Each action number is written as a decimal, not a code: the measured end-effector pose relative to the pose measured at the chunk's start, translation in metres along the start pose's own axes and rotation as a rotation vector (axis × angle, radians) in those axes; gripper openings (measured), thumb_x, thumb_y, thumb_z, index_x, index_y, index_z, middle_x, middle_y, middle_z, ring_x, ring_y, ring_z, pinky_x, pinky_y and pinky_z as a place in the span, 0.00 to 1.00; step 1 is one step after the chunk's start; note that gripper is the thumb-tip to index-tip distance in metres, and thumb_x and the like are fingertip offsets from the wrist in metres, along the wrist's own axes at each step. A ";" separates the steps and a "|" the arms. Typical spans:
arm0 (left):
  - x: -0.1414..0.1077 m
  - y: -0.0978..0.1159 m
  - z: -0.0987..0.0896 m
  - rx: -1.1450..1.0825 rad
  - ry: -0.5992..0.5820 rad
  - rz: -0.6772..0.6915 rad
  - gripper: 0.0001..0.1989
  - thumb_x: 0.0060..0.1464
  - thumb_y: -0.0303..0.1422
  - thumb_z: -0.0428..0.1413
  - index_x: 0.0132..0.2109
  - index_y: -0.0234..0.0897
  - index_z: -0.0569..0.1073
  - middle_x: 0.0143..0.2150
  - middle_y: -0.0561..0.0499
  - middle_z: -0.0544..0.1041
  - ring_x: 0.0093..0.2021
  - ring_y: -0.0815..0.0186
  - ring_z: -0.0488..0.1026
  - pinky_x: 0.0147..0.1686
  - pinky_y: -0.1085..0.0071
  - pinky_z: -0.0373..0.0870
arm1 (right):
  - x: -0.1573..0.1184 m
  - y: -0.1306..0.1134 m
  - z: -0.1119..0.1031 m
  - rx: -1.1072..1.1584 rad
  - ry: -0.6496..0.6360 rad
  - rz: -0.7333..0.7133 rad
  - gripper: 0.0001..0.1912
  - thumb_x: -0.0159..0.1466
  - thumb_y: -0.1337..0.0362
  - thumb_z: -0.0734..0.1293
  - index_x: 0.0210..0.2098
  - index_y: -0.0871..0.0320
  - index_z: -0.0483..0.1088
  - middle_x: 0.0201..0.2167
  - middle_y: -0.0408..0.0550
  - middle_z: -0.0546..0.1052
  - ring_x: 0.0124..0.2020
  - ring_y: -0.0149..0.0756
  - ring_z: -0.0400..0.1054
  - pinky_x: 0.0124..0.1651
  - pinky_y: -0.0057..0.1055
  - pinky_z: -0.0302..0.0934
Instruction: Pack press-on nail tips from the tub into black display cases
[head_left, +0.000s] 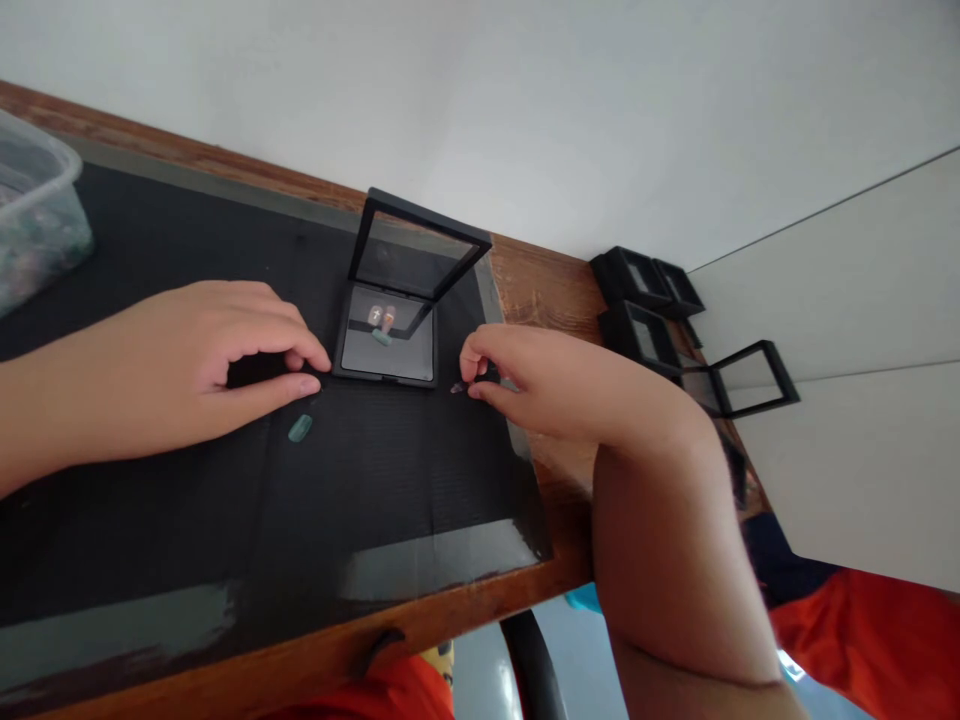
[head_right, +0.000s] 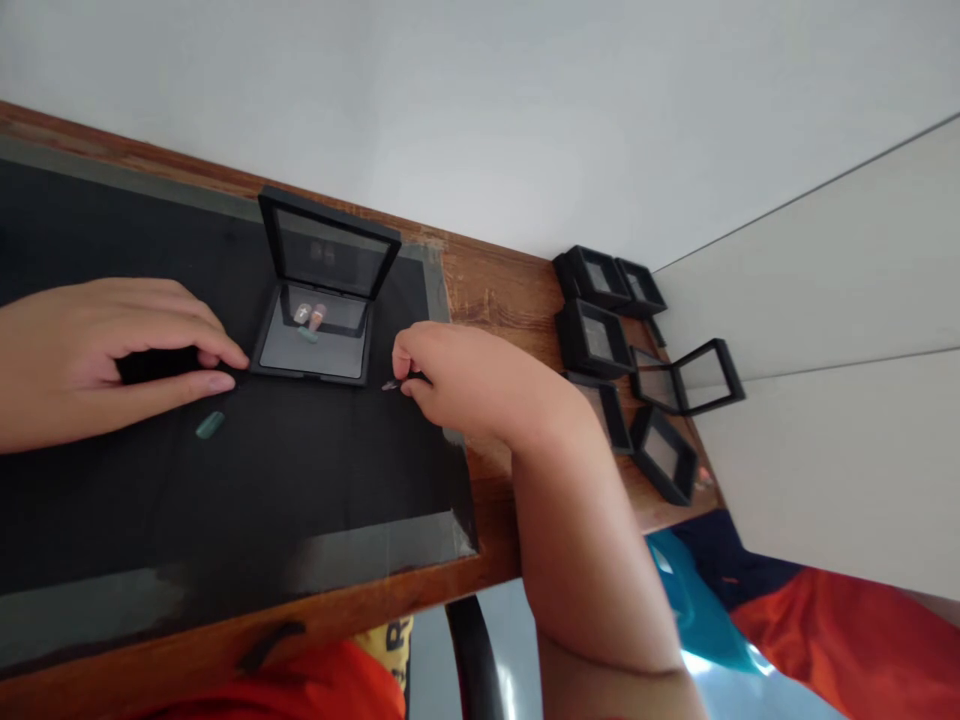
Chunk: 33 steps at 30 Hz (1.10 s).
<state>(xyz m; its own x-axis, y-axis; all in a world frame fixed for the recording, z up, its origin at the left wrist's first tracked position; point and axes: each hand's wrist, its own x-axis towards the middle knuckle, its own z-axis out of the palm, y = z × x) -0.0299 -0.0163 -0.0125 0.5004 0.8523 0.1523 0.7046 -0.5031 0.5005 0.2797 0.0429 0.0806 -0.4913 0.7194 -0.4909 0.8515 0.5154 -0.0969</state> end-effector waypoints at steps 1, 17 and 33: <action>0.000 -0.001 0.000 -0.001 -0.005 0.002 0.21 0.71 0.53 0.51 0.48 0.51 0.85 0.45 0.54 0.86 0.48 0.56 0.80 0.52 0.59 0.75 | 0.001 0.000 0.000 0.008 0.010 -0.005 0.09 0.68 0.75 0.71 0.43 0.55 0.77 0.44 0.47 0.84 0.41 0.40 0.75 0.41 0.32 0.60; 0.000 -0.005 0.002 -0.004 -0.020 0.047 0.19 0.73 0.52 0.53 0.50 0.49 0.84 0.47 0.51 0.86 0.48 0.56 0.80 0.51 0.56 0.75 | 0.003 -0.012 0.012 -0.165 0.095 -0.023 0.12 0.73 0.78 0.60 0.43 0.58 0.72 0.45 0.54 0.80 0.42 0.43 0.71 0.44 0.36 0.55; 0.001 -0.007 0.009 -0.039 0.090 0.051 0.21 0.70 0.57 0.52 0.46 0.56 0.85 0.43 0.56 0.86 0.44 0.55 0.81 0.47 0.58 0.77 | 0.007 0.001 0.001 0.061 -0.016 -0.023 0.03 0.71 0.69 0.72 0.41 0.56 0.77 0.40 0.45 0.82 0.39 0.38 0.71 0.38 0.33 0.54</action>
<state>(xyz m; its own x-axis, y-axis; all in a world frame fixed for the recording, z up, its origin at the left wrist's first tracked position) -0.0300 -0.0132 -0.0232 0.4868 0.8361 0.2530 0.6586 -0.5415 0.5225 0.2772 0.0478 0.0769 -0.5085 0.6999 -0.5016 0.8497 0.5023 -0.1604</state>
